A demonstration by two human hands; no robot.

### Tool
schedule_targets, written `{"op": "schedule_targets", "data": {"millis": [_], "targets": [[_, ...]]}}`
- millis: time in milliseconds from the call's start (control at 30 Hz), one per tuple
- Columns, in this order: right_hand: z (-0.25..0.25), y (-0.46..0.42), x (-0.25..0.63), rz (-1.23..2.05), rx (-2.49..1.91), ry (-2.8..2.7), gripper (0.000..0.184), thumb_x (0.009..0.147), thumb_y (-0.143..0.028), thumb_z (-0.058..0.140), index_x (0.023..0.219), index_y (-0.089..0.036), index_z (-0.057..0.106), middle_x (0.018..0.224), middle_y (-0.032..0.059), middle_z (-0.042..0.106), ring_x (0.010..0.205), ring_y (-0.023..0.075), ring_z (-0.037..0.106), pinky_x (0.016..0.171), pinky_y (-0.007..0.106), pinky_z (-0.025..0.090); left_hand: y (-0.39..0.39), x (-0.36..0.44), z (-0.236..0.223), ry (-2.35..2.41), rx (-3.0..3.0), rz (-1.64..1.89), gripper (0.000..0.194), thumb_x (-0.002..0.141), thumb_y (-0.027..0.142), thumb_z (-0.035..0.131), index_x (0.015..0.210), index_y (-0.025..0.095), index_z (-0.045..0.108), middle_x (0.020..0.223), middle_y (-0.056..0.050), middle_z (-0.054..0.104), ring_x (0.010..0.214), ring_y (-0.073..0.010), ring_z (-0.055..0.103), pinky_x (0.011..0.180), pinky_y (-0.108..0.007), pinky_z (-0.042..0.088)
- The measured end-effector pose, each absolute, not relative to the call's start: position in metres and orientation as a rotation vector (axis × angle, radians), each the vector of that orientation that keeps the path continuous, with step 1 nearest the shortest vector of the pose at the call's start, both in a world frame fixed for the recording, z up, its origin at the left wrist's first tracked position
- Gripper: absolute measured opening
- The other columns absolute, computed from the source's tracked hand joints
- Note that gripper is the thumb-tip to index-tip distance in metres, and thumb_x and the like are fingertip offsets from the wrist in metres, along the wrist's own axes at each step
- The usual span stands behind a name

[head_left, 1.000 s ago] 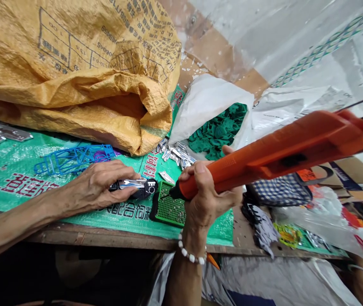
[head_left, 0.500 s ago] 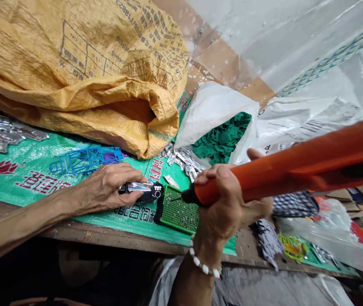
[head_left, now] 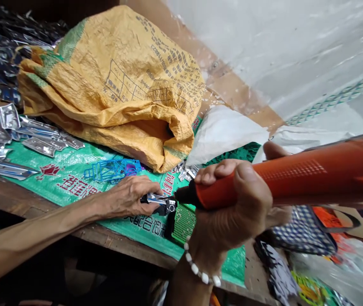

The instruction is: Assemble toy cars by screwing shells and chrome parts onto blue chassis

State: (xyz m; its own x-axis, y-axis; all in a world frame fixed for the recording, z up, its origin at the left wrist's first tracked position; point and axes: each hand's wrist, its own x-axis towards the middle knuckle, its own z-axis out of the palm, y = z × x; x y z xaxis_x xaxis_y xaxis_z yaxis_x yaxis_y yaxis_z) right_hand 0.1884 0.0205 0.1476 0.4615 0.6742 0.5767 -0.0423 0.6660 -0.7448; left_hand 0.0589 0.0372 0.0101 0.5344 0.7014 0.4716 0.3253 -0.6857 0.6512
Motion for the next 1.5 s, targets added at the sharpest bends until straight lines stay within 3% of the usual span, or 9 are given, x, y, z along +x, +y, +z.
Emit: {"op": "schedule_targets", "data": {"millis": [167,300,633,967,1400,1500], "targets": [[0.142,0.024,0.18,0.498,-0.769,-1.034,0.049,0.076,-0.016,0.068,0.124,-0.03,0.063,0.061,-0.0085,0.057,0.045,0.0119,0.055,0.044,0.028,0.048,0.04,0.058,0.009,0.803,2.274,0.945,0.017,0.09,0.03,0.065,0.103,0.019,0.068,0.085,-0.002,0.069,0.08,-0.0197,0.065,0.073,-0.031,0.049],[0.139,0.024,0.18,0.407,-0.846,-1.1,0.045,0.081,-0.02,0.064,0.124,-0.031,0.064,0.063,-0.0061,0.051,0.046,0.0131,0.053,0.045,0.031,0.049,0.041,0.058,0.01,0.806,2.262,0.927,0.017,0.09,0.029,0.065,0.103,0.018,0.067,0.087,-0.003,0.069,0.082,-0.0201,0.065,0.074,-0.03,0.047],[0.131,0.026,0.18,0.524,-0.71,-1.062,0.046,0.081,-0.012,0.069,0.124,-0.023,0.059,0.066,-0.0074,0.061,0.047,0.011,0.056,0.045,0.026,0.049,0.041,0.057,0.014,0.819,2.26,0.878,0.012,0.09,0.026,0.065,0.099,0.018,0.065,0.083,0.0,0.062,0.077,-0.0178,0.058,0.069,-0.028,0.04],[0.13,0.024,0.18,0.526,-0.721,-1.089,0.046,0.083,-0.011,0.066,0.127,-0.022,0.056,0.067,-0.0076,0.06,0.049,0.0105,0.057,0.047,0.026,0.049,0.039,0.056,0.017,0.828,2.253,0.837,0.013,0.093,0.03,0.064,0.096,0.018,0.063,0.082,0.001,0.058,0.076,-0.017,0.055,0.069,-0.028,0.038],[0.127,0.026,0.177,0.579,-0.705,-1.194,0.024,0.082,-0.015,0.067,0.1,-0.025,0.056,0.067,-0.0089,0.057,0.047,0.0093,0.055,0.046,0.024,0.048,0.043,0.054,0.013,0.794,2.244,0.828,0.018,0.097,0.036,0.061,0.103,0.019,0.062,0.087,0.0,0.061,0.081,-0.0181,0.059,0.073,-0.028,0.041],[0.126,0.027,0.174,0.601,-0.695,-1.202,0.028,0.082,-0.014,0.069,0.105,-0.025,0.057,0.067,-0.0092,0.059,0.047,0.0098,0.056,0.047,0.024,0.049,0.043,0.053,0.016,0.807,2.263,0.821,0.019,0.096,0.037,0.06,0.099,0.018,0.063,0.084,-0.001,0.061,0.078,-0.0185,0.058,0.071,-0.028,0.042]]}}
